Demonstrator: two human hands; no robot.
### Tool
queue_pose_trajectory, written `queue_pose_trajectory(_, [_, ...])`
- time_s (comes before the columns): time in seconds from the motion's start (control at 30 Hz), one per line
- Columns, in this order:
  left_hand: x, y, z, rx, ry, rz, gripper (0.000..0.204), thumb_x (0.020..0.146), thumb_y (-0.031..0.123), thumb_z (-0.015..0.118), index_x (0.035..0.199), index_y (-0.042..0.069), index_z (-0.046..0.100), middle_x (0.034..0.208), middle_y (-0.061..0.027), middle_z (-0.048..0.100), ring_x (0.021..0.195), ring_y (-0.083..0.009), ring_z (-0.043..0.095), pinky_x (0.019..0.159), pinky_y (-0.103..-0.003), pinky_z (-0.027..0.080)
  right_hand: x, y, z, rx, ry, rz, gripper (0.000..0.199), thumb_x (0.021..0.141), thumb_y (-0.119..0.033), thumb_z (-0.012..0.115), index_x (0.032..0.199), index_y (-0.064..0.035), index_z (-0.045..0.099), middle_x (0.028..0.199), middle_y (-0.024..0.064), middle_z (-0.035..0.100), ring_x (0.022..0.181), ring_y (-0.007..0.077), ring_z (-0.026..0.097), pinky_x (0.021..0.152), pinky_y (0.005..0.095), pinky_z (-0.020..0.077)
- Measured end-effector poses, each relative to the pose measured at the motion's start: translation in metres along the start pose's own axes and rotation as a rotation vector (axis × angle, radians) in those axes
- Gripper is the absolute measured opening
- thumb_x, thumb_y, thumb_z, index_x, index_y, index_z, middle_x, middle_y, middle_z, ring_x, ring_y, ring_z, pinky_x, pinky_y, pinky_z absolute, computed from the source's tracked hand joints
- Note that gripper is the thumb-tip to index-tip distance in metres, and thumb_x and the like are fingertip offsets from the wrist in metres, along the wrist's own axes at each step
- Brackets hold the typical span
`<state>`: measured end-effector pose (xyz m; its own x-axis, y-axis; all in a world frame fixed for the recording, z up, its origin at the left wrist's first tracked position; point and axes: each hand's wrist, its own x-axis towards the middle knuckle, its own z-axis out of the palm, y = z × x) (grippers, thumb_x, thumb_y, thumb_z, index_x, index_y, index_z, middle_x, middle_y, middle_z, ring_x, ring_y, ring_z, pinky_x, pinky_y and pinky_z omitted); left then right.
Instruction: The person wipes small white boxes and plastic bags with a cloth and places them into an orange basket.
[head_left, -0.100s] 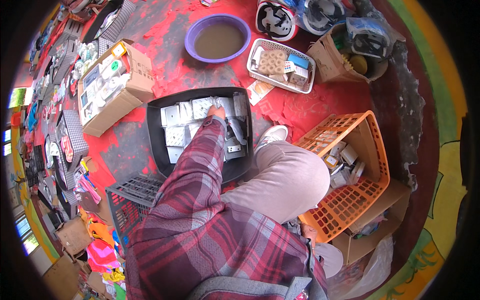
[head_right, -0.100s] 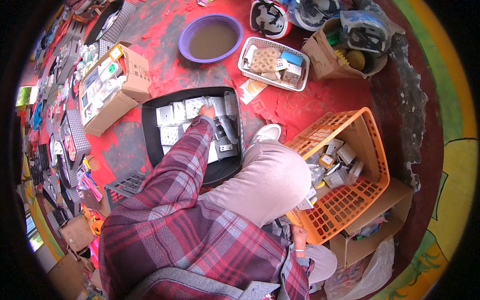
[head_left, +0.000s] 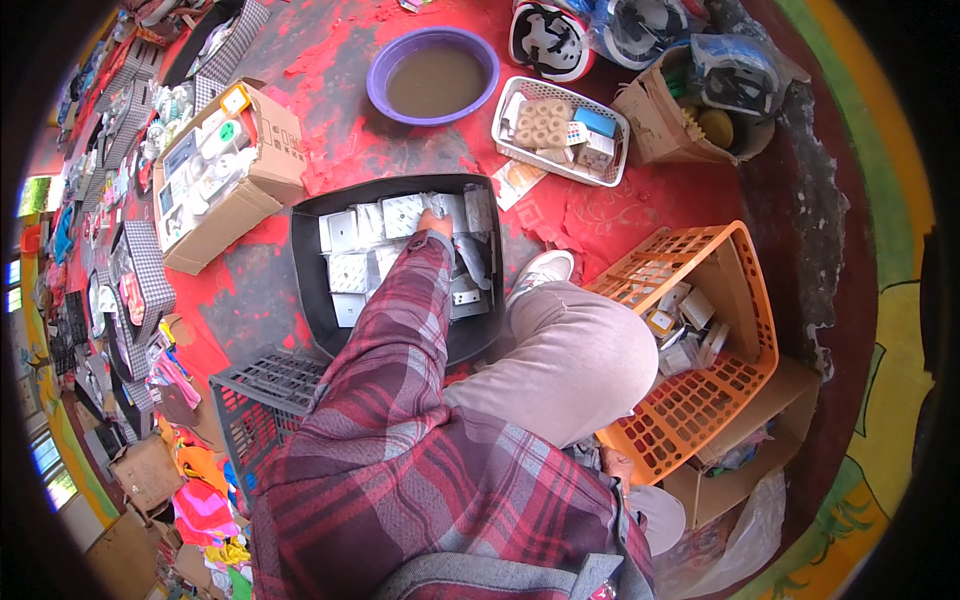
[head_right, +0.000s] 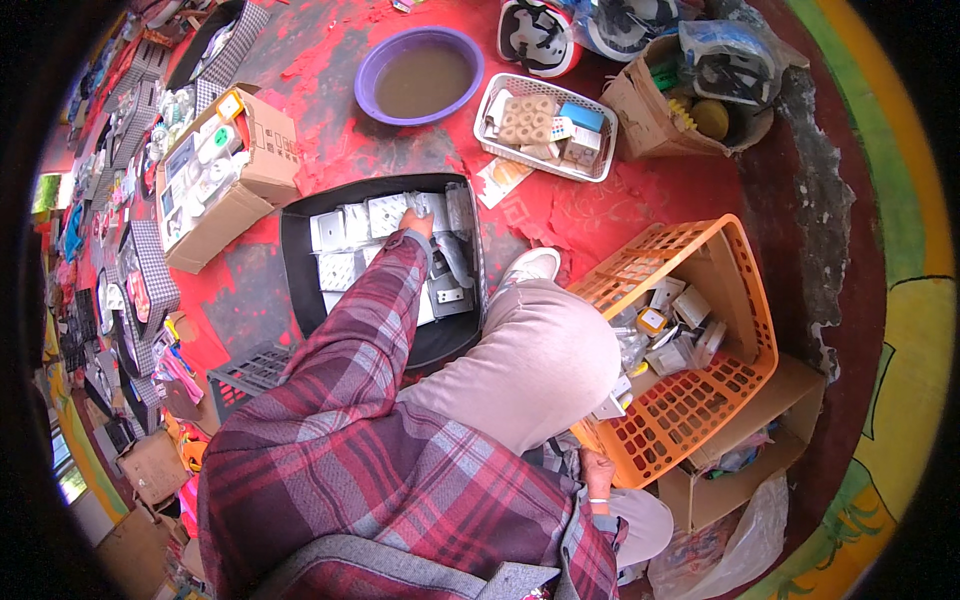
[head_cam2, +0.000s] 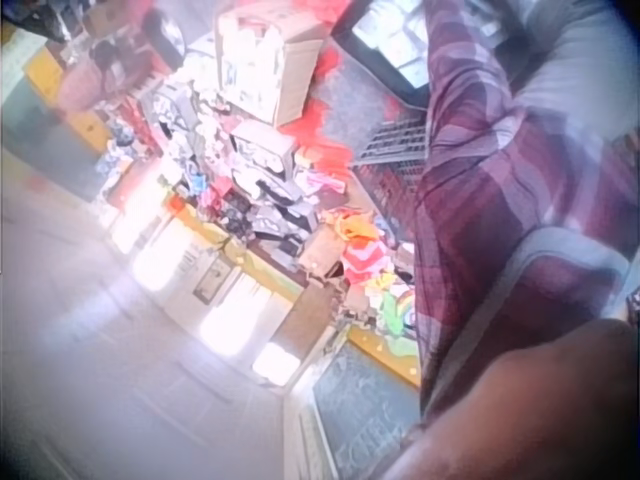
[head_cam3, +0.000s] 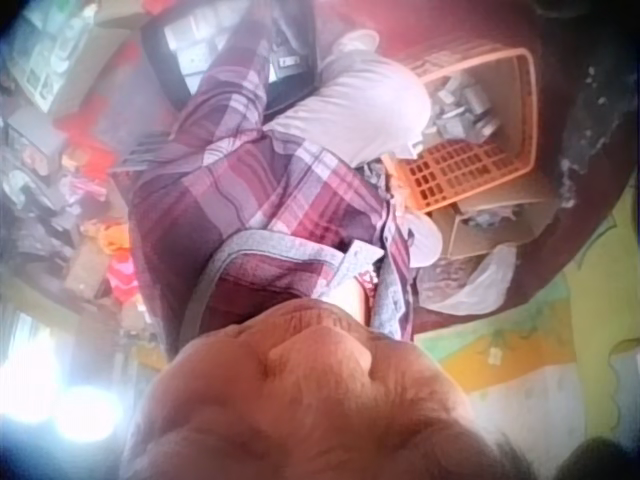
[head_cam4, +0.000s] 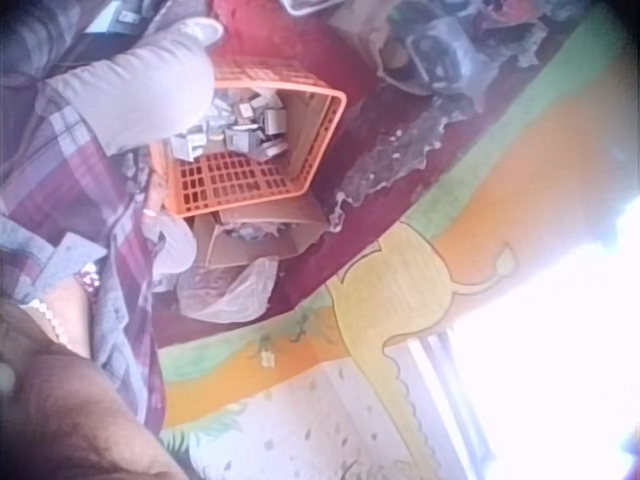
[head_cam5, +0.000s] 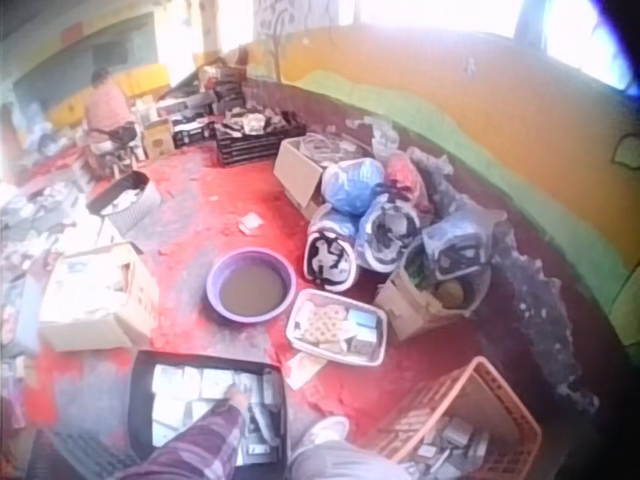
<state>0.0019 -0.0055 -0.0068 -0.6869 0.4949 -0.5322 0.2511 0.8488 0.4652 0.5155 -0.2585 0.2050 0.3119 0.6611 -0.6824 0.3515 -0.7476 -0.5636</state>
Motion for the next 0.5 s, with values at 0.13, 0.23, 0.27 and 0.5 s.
queue_pose_trajectory(0.13, [0.011, -0.005, 0.015, -0.088, 0.015, 0.053, 0.049, 0.072, 0.018, 0.067, 0.113, -0.002, 0.049, 0.1, -0.0279, 0.06, 0.095, -0.0389, 0.059, 0.081, -0.044, 0.047, 0.001, -0.002, 0.0, 0.041, -0.005, 0.013, 0.039, 0.082, -0.009, 0.061, 0.048, -0.0085, 0.042, 0.052, -0.0085, 0.038, 0.048, 0.003, 0.032, 0.043, 0.0219, 0.0249])
queue_pose_trajectory(0.23, [0.013, -0.018, 0.006, -0.563, -0.189, -0.043, 0.053, 0.075, 0.017, 0.067, 0.121, 0.001, 0.047, 0.101, -0.0273, 0.059, 0.09, -0.0379, 0.061, 0.077, -0.042, 0.048, -0.013, -0.031, 0.007, 0.028, 0.004, 0.046, 0.039, 0.081, -0.009, 0.061, 0.048, -0.0084, 0.043, 0.052, -0.0084, 0.039, 0.047, 0.0032, 0.032, 0.043, 0.0219, 0.0252])
queue_pose_trajectory(0.27, [0.017, -0.022, 0.013, -0.565, -0.206, -0.027, 0.054, 0.075, 0.019, 0.067, 0.121, 0.002, 0.047, 0.1, -0.0266, 0.06, 0.09, -0.037, 0.061, 0.077, -0.042, 0.048, -0.014, -0.031, 0.008, 0.017, 0.022, 0.075, 0.039, 0.081, -0.009, 0.062, 0.048, -0.0083, 0.043, 0.052, -0.0084, 0.039, 0.047, 0.0033, 0.032, 0.043, 0.0218, 0.0252])
queue_pose_trajectory(0.5, [0.001, 0.03, -0.043, 0.512, -0.176, 0.257, 0.049, 0.074, 0.038, 0.066, 0.105, -0.001, 0.061, 0.099, -0.0267, 0.06, 0.096, -0.0361, 0.059, 0.082, -0.042, 0.047, -0.012, -0.024, 0.009, -0.063, 0.035, 0.109, 0.039, 0.081, -0.012, 0.062, 0.047, -0.0083, 0.043, 0.052, -0.0083, 0.039, 0.047, 0.0032, 0.032, 0.043, 0.0216, 0.0251])
